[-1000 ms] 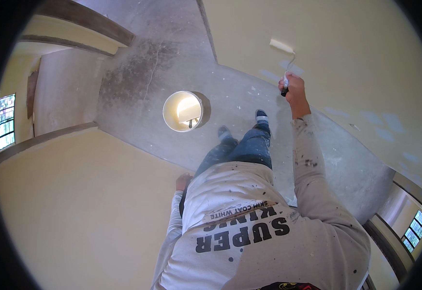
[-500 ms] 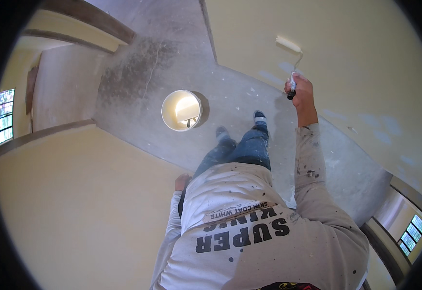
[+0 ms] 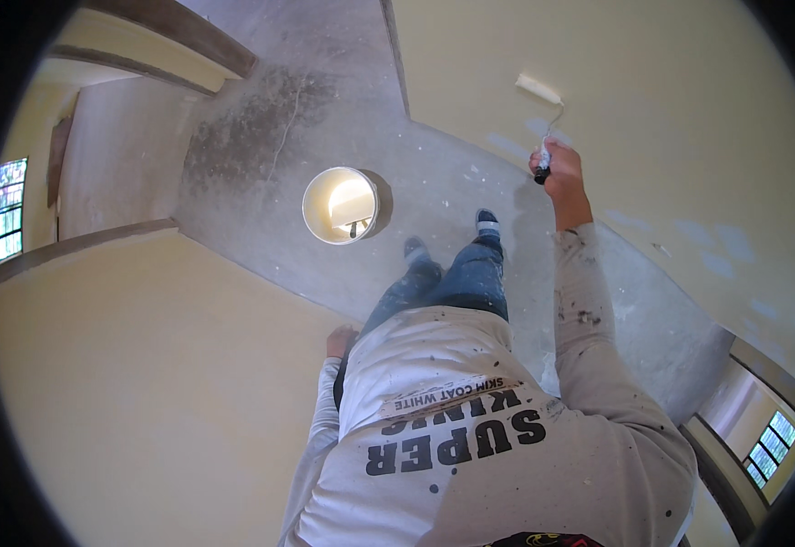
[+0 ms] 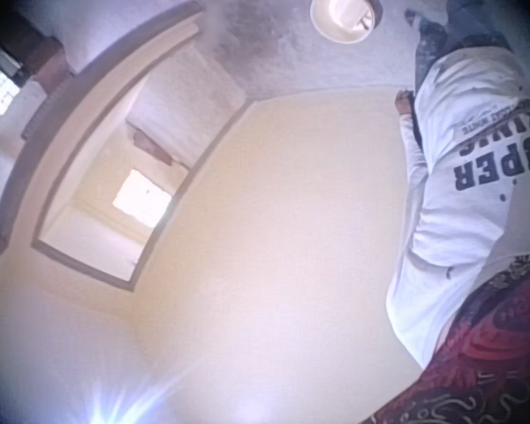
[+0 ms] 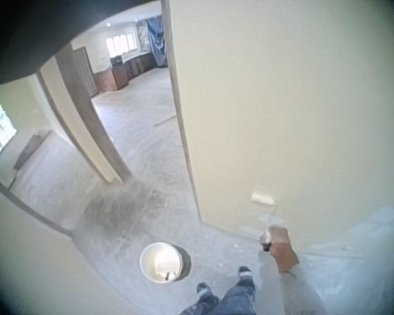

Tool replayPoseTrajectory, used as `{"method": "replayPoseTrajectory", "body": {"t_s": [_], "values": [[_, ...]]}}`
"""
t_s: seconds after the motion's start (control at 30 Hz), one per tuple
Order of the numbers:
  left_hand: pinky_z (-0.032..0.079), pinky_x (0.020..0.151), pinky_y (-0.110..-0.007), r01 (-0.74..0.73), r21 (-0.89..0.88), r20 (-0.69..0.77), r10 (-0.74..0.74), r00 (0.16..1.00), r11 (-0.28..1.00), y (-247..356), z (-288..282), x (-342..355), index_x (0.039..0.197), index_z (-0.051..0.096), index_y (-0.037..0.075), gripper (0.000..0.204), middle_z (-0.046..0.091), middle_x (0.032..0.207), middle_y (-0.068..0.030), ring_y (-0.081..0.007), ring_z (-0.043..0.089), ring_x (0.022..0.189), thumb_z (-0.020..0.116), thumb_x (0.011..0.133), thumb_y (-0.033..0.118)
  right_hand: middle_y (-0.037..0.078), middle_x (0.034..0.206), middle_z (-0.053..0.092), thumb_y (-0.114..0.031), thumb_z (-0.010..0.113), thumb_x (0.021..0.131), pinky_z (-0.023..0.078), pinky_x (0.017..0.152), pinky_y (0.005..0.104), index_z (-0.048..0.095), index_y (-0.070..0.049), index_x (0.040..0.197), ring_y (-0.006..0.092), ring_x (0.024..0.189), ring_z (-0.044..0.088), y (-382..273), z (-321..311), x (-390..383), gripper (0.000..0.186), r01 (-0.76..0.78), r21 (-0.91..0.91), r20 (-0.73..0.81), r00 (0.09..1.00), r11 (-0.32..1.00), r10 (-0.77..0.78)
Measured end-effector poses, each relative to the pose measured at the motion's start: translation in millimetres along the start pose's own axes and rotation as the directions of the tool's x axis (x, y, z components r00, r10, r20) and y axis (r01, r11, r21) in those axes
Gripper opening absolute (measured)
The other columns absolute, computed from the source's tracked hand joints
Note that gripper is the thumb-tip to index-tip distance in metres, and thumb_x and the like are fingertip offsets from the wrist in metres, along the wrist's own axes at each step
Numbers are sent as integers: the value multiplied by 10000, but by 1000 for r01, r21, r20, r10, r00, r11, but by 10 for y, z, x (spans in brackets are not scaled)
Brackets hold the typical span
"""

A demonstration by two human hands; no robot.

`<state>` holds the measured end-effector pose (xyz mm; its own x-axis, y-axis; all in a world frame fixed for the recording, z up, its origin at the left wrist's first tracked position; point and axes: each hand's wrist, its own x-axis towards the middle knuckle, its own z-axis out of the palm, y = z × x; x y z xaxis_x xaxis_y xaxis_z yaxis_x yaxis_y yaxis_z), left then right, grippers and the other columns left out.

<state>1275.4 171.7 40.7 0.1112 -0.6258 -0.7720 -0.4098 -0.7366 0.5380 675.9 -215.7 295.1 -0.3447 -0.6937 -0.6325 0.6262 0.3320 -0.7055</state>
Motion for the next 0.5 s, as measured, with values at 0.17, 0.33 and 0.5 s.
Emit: {"method": "replayPoseTrajectory", "body": {"t_s": [0.17,0.33,0.5], "values": [[479,981,-388,126,-68,49,-123,991,990,605,145,-178,1045,731,116,310,687,1180,-123,-289,632,1112,625,879,356,134,739,519,-29,454,974,461,472,359,477,13,1092,232,565,531,116,-250,471,127,-22,-39,-21,1000,999,22],[486,979,-406,-107,74,-13,109,994,991,21,-2,-184,1070,732,153,276,691,1183,-98,-279,636,1111,633,884,332,138,755,520,-31,457,977,468,482,358,469,20,1094,236,579,538,-101,92,-82,128,-34,35,70,997,999,31],[527,753,-282,-35,-130,-44,29,999,991,307,257,-207,1020,691,-5,269,724,910,-72,-138,654,795,663,945,252,146,792,517,-39,431,994,471,493,332,454,24,1101,230,613,535,-122,137,-141,127,22,-28,35,999,999,-21]]}}
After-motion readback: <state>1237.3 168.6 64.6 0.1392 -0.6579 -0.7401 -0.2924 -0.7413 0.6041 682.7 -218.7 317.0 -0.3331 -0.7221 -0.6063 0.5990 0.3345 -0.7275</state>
